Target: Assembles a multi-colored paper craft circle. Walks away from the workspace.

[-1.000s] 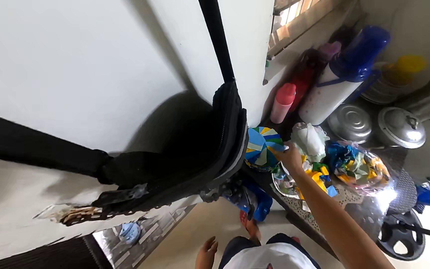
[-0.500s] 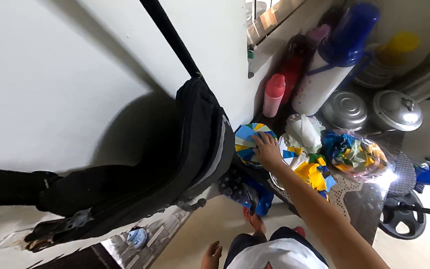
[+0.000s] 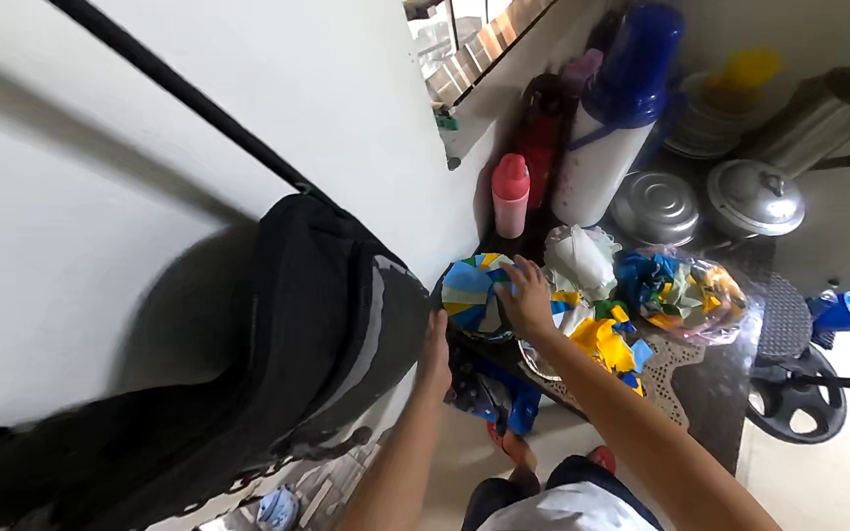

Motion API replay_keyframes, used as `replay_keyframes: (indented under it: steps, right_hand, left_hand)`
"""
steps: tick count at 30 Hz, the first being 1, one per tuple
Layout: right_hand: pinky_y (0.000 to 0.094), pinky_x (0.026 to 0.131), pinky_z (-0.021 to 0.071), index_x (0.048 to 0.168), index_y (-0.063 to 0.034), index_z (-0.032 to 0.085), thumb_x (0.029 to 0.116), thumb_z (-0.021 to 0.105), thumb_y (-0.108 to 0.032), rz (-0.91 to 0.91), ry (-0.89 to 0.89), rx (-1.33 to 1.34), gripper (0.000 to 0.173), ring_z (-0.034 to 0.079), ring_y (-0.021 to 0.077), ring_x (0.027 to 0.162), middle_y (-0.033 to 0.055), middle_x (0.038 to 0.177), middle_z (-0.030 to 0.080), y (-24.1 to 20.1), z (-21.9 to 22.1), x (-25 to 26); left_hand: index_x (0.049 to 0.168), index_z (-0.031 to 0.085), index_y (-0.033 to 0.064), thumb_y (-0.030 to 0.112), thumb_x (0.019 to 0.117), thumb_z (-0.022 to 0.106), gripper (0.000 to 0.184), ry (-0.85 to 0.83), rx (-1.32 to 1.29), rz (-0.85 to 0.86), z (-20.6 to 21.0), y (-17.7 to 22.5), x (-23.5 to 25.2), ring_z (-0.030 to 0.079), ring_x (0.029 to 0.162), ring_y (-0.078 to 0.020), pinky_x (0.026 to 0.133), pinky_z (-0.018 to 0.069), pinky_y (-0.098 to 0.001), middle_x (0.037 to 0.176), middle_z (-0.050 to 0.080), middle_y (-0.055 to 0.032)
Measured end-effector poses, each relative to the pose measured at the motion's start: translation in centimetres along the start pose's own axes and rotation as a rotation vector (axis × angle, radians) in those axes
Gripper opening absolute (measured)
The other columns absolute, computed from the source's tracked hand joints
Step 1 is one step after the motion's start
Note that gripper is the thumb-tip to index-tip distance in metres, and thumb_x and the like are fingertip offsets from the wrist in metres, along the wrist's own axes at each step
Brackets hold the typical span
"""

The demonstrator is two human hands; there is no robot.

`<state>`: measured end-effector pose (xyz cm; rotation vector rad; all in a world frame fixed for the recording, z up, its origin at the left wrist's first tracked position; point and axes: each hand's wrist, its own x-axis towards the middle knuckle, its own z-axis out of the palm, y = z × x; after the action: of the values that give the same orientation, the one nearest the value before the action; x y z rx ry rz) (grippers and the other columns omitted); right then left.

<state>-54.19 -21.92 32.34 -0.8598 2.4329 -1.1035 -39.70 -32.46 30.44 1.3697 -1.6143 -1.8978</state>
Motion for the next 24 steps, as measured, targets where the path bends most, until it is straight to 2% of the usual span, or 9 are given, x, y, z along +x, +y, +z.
replay_keyframes:
  steps: [1,3,5,7,9,13,15,19,24]
  right_hand:
    - [0.0569,0.122,0.0287,0.146,-0.0028,0.056,0.107,0.051,-0.026,0.091,0.055,0.161,0.045,0.034,0.041,0.15,0.0247,0.158,0.042,0.3,-0.3,-0.3]
    - [0.0491,0.122,0.0302,0.15,0.005,0.045,0.1118,0.041,-0.025,0.327,0.122,0.596,0.049,0.034,0.0352,0.151,0.0273,0.16,0.037,0.2,-1.1,-1.4]
    - [0.0494,0.121,0.0295,0.155,0.0035,0.036,0.114,0.029,-0.036,0.555,0.155,0.918,0.058,0.034,0.0316,0.15,0.024,0.162,0.035,0.0,-1.6,-2.4]
    - [0.0516,0.121,0.0296,0.158,0.0012,0.031,0.113,0.024,-0.046,0.679,0.165,1.073,0.065,0.033,0.0321,0.151,0.0223,0.164,0.032,0.6,-1.2,-2.8]
    - [0.0549,0.119,0.0297,0.161,-0.0028,0.025,0.1115,0.02,-0.052,0.74,0.137,1.156,0.07,0.03,0.0333,0.152,0.0211,0.167,0.027,1.3,-0.6,-2.9]
    - [0.0547,0.121,0.0299,0.162,-0.0048,0.026,0.1075,0.016,-0.062,0.781,0.122,1.282,0.08,0.032,0.0318,0.152,0.0198,0.166,0.029,1.9,1.0,-2.3]
    - [0.0523,0.123,0.0288,0.162,-0.0063,0.026,0.1071,0.014,-0.063,0.756,0.121,1.315,0.08,0.031,0.0292,0.153,0.0175,0.167,0.029,1.7,1.4,-2.1]
    - [0.0523,0.123,0.03,0.163,-0.0102,0.026,0.1073,0.014,-0.063,0.743,0.136,1.335,0.077,0.032,0.0271,0.153,0.0149,0.166,0.031,1.1,1.8,-1.3]
    - [0.0507,0.121,0.0331,0.16,-0.0072,0.031,0.1074,0.018,-0.063,0.762,0.146,1.33,0.078,0.036,0.0275,0.15,0.0167,0.163,0.036,1.2,1.8,0.0]
  left_hand:
    - [0.161,0.028,0.0055,0.041,0.1123,0.034,0.061,0.006,-0.047,-0.054,0.6,0.9,1.1,0.025,0.154,-0.0311,0.122,0.0258,-0.0554,0.168,0.024,-0.0164]
    - [0.16,0.031,0.0085,0.045,0.1123,0.03,0.06,0.035,-0.105,-0.099,1.6,1.8,3.0,0.03,0.152,-0.0299,0.12,0.0294,-0.0548,0.166,0.03,-0.0159]
    - [0.159,0.033,0.0082,0.044,0.1129,0.025,0.059,0.049,-0.139,-0.074,2.0,1.7,4.5,0.033,0.151,-0.0267,0.12,0.0314,-0.0516,0.164,0.033,-0.0149]
    - [0.158,0.034,0.0071,0.042,0.113,0.025,0.057,0.08,-0.154,-0.044,2.2,1.3,5.6,0.038,0.148,-0.0261,0.118,0.0358,-0.0506,0.162,0.037,-0.0155]
    - [0.158,0.033,0.0081,0.043,0.1128,0.026,0.057,0.085,-0.149,-0.044,2.1,1.1,6.3,0.036,0.149,-0.0255,0.119,0.0344,-0.051,0.163,0.035,-0.0144]
    - [0.156,0.036,0.006,0.041,0.1121,0.033,0.057,0.077,-0.101,-0.012,2.0,0.9,6.6,0.037,0.149,-0.0252,0.119,0.0348,-0.0488,0.162,0.036,-0.0155]
    - [0.154,0.04,0.0053,0.041,0.1115,0.036,0.055,0.092,-0.098,-0.009,2.1,0.8,6.7,0.042,0.146,-0.0246,0.117,0.0389,-0.048,0.158,0.042,-0.0155]
    - [0.153,0.04,0.0055,0.04,0.1121,0.034,0.054,0.084,-0.156,-0.02,2.4,1.1,6.2,0.044,0.144,-0.0237,0.116,0.0401,-0.0476,0.158,0.043,-0.0149]
    - [0.153,0.04,0.0048,0.037,0.1126,0.034,0.051,0.082,-0.219,-0.019,3.3,1.7,5.7,0.043,0.144,-0.0235,0.116,0.0397,-0.046,0.158,0.042,-0.0158]
